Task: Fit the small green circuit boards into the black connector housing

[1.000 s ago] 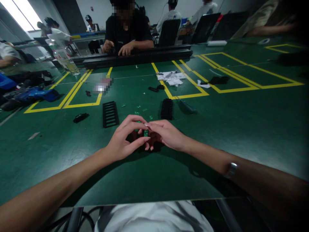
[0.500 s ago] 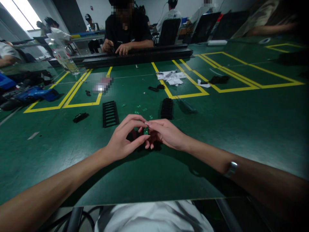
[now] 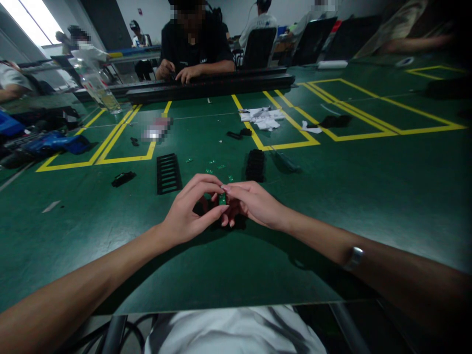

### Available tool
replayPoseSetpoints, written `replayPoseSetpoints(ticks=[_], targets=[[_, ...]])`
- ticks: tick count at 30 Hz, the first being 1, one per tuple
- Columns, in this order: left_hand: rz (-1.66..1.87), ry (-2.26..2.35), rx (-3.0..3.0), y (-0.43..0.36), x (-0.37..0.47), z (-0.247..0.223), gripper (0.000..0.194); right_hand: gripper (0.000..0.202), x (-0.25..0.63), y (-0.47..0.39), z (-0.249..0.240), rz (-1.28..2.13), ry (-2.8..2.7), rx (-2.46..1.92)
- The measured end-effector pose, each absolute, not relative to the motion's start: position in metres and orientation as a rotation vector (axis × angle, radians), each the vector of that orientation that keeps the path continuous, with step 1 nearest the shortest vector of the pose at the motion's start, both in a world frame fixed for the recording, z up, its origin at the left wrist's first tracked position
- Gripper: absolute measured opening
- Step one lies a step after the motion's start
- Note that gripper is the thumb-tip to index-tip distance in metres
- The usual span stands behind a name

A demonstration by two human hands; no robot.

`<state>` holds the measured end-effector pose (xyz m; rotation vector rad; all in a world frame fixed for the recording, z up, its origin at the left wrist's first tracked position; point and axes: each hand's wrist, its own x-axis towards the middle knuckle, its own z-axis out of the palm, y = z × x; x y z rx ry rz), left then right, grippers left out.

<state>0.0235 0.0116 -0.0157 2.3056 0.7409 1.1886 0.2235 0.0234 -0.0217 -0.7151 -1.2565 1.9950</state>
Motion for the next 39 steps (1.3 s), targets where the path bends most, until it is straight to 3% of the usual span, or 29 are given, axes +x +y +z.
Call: replayPoseSetpoints(ticks=[31,39], targets=[[1.161,0.741,2.243,0.012,0.0248,-0.0165,0.027,0.036,0.2233,0.0235,-0.0217,2.0,-1.252,-0.702],[1.144,0.759,2.301,0.014,0.0233,-0.0158,0.026,0.024,0.226,0.0221,-0.0195,1.964,-1.349,-0.689]])
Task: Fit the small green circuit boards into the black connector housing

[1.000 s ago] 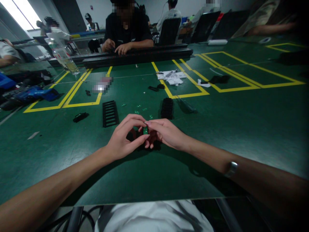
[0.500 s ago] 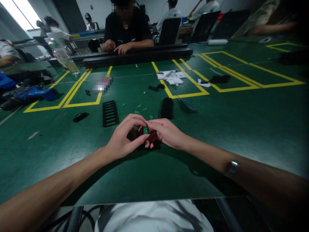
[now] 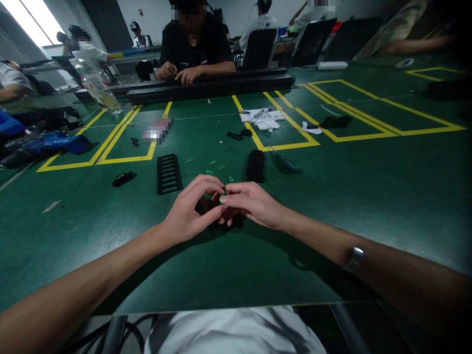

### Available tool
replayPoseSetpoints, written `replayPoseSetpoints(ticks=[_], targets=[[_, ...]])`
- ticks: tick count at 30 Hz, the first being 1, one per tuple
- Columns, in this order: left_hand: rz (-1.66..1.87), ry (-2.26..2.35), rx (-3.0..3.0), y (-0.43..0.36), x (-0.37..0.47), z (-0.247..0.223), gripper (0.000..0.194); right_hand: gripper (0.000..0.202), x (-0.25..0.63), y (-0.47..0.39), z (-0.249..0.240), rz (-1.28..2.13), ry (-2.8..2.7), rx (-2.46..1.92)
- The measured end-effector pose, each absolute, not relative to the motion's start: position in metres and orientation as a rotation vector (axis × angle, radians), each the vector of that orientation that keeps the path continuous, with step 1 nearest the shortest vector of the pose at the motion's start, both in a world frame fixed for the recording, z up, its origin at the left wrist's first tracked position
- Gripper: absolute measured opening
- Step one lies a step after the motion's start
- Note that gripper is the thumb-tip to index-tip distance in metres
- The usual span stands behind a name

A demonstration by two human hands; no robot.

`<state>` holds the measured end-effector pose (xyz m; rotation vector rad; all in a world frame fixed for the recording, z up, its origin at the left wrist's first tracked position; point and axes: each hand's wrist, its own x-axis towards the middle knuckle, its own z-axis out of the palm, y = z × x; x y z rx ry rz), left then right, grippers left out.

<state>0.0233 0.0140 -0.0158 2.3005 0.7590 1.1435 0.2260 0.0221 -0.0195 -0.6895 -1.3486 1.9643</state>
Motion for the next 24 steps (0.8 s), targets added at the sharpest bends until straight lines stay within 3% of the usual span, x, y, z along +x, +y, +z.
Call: replayPoseSetpoints(ticks=[24], targets=[[1.126,0.738,2.34,0.0137,0.0224,-0.0152,0.027,0.032,0.2226,0.0196,-0.0173,1.801,-1.466,-0.755]])
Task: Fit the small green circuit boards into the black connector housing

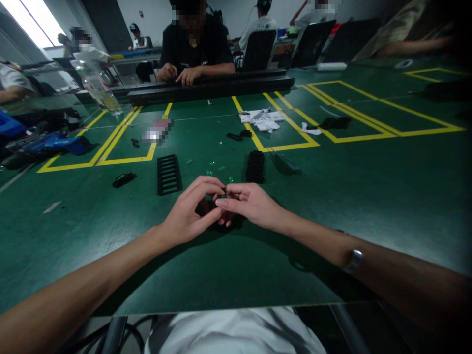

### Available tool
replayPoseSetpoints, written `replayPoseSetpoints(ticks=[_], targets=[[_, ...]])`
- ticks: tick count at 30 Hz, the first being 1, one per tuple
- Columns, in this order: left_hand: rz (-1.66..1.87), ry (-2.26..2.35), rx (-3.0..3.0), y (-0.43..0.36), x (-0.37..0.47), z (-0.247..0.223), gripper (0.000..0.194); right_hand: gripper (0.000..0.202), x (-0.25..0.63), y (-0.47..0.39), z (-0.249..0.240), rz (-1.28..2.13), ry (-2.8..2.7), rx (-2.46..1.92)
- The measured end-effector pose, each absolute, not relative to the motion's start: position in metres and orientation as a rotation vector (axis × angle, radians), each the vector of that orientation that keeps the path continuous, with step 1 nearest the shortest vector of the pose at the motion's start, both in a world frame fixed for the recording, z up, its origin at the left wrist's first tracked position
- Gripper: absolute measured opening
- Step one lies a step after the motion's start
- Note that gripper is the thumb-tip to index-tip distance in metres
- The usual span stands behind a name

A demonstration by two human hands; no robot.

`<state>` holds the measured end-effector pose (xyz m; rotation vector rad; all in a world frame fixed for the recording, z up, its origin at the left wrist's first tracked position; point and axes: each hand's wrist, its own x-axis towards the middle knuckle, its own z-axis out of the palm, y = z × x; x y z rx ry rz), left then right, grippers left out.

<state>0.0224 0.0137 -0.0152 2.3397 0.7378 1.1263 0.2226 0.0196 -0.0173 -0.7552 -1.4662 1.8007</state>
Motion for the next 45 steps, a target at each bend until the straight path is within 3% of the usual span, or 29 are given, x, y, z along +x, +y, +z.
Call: replayPoseSetpoints(ticks=[15,45], targets=[[1.122,0.739,2.373,0.0136,0.0211,-0.0149,0.025,0.037,0.2214,0.0179,-0.0168,1.754,-1.487,-0.799],[1.132,0.745,2.288,0.0149,0.0238,-0.015,0.027,0.025,0.2249,0.0198,-0.0161,1.744,-1.486,-0.665]])
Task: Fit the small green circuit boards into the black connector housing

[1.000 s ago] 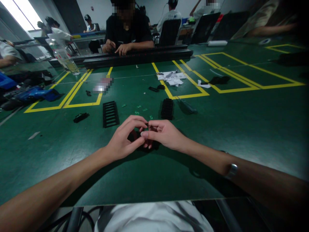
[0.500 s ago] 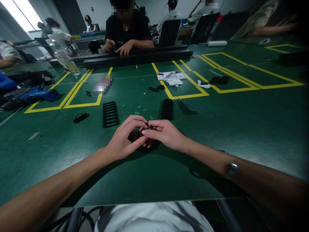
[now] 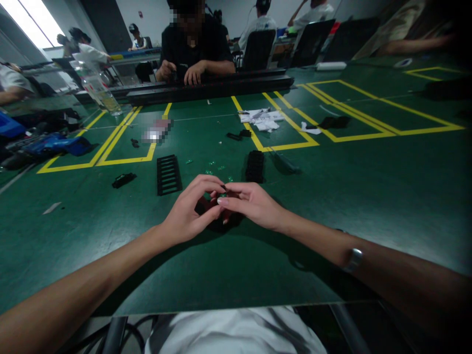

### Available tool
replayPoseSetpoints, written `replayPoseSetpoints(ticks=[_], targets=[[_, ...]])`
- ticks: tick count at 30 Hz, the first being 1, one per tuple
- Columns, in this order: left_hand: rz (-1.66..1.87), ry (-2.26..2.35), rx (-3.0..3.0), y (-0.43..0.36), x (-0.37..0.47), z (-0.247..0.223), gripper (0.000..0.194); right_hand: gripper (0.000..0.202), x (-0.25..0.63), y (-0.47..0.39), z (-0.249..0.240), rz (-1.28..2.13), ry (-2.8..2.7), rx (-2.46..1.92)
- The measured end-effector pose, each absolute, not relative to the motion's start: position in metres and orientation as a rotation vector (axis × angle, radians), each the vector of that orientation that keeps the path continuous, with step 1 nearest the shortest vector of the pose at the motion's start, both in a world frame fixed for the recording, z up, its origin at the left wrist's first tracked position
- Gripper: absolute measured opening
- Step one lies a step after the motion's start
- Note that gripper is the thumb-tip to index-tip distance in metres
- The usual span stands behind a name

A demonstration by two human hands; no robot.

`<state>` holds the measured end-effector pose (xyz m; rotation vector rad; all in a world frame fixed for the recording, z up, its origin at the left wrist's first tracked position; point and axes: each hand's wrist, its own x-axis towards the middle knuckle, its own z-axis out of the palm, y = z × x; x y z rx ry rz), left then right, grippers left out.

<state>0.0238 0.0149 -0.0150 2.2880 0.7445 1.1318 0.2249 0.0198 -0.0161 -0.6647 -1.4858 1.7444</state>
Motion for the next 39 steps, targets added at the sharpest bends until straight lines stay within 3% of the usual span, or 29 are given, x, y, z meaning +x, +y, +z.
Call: replayPoseSetpoints(ticks=[7,13,25,30,35,39], targets=[[1.117,0.707,2.237,0.016,0.024,-0.017,0.032,0.026,0.224,0.021,-0.019,1.712,-1.501,-0.686],[0.932,0.736,2.144,0.017,0.022,-0.018,0.066,0.024,0.225,0.018,-0.019,1.636,-1.593,-0.73],[0.731,0.665,2.145,0.019,0.022,-0.016,0.055,0.018,0.22,0.009,-0.018,1.712,-1.659,-0.723],[0.788,0.729,2.23,0.016,0.021,-0.018,0.082,0.022,0.222,0.011,-0.016,1.694,-1.619,-0.718],[0.941,0.732,2.312,0.016,0.021,-0.019,0.061,0.031,0.224,0.015,-0.013,1.77,-1.563,-0.712],[1.099,0.68,2.295,0.017,0.021,-0.018,0.045,0.027,0.225,0.018,-0.014,1.752,-1.557,-0.7]])
